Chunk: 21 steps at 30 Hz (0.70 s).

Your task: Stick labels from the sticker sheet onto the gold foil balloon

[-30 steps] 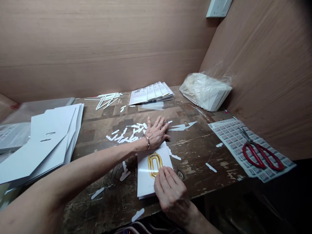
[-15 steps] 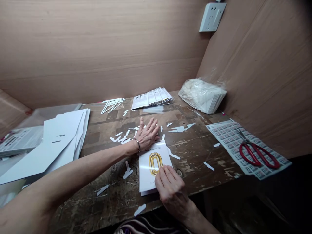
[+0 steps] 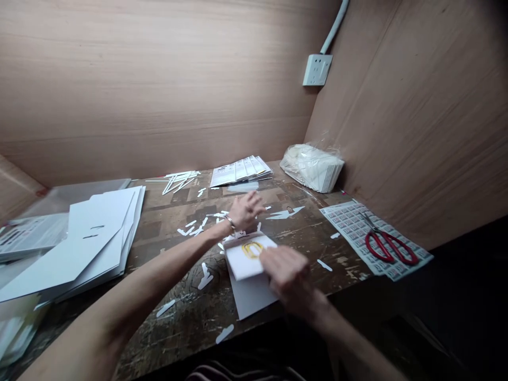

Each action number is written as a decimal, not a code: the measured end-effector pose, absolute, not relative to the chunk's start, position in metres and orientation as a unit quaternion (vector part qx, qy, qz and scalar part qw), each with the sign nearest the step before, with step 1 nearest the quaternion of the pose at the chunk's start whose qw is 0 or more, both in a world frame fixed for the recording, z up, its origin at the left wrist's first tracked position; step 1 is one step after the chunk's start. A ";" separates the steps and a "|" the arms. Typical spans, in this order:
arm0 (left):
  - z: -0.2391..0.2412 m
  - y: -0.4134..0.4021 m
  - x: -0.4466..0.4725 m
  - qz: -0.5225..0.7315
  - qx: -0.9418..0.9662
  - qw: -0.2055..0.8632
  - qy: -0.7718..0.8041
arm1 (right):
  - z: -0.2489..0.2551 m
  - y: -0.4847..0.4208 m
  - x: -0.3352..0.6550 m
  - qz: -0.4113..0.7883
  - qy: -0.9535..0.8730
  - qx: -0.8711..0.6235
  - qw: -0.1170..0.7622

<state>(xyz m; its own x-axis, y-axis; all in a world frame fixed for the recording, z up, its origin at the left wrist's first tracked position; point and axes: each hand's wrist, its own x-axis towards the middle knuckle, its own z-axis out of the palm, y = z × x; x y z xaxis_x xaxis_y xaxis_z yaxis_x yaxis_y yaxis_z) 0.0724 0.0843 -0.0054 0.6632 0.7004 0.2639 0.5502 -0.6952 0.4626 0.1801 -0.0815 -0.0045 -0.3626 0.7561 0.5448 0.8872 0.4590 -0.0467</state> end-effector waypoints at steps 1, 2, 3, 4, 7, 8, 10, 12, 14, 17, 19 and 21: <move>0.005 0.085 0.059 0.249 0.860 0.273 0.352 | 0.015 -0.071 0.191 -0.098 -0.804 -0.523 0.267; 0.013 0.085 0.045 0.267 0.821 0.380 0.332 | 0.035 -0.058 0.201 -0.055 -0.800 -0.534 0.267; 0.020 0.082 0.030 0.259 0.783 0.483 0.295 | 0.054 -0.044 0.211 -0.004 -0.799 -0.538 0.270; 0.025 0.078 0.017 0.245 0.748 0.560 0.261 | 0.072 -0.030 0.219 0.050 -0.804 -0.527 0.272; 0.024 0.058 -0.006 0.228 0.665 0.673 0.229 | 0.107 0.011 0.229 0.186 -0.812 -0.482 0.271; 0.021 0.051 -0.008 0.246 0.641 0.686 0.239 | 0.113 0.021 0.228 0.217 -0.812 -0.471 0.266; 0.013 0.040 -0.003 0.295 0.596 0.699 0.263 | 0.117 0.038 0.220 0.257 -0.811 -0.464 0.249; 0.005 0.034 0.008 0.331 0.557 0.706 0.287 | 0.116 0.047 0.211 0.266 -0.806 -0.479 0.223; 0.000 0.031 0.018 0.365 0.521 0.702 0.319 | 0.115 0.048 0.207 0.232 -0.805 -0.509 0.200; -0.004 0.029 0.026 0.410 0.452 0.709 0.354 | 0.111 0.030 0.221 0.066 -0.798 -0.565 0.198; -0.006 0.030 0.025 0.433 0.402 0.724 0.356 | 0.100 0.003 0.248 -0.076 -0.753 -0.624 0.195; -0.007 0.032 0.021 0.459 0.357 0.729 0.360 | 0.078 -0.033 0.286 -0.160 -0.667 -0.713 0.145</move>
<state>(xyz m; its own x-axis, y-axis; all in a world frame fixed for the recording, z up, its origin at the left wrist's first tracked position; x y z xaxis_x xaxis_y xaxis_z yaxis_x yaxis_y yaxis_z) 0.0213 0.0324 -0.0071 0.3186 0.9272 -0.1968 -0.4127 0.3227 0.8518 0.2863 -0.0328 0.0778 0.0600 0.9045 0.4223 0.9976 -0.0693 0.0069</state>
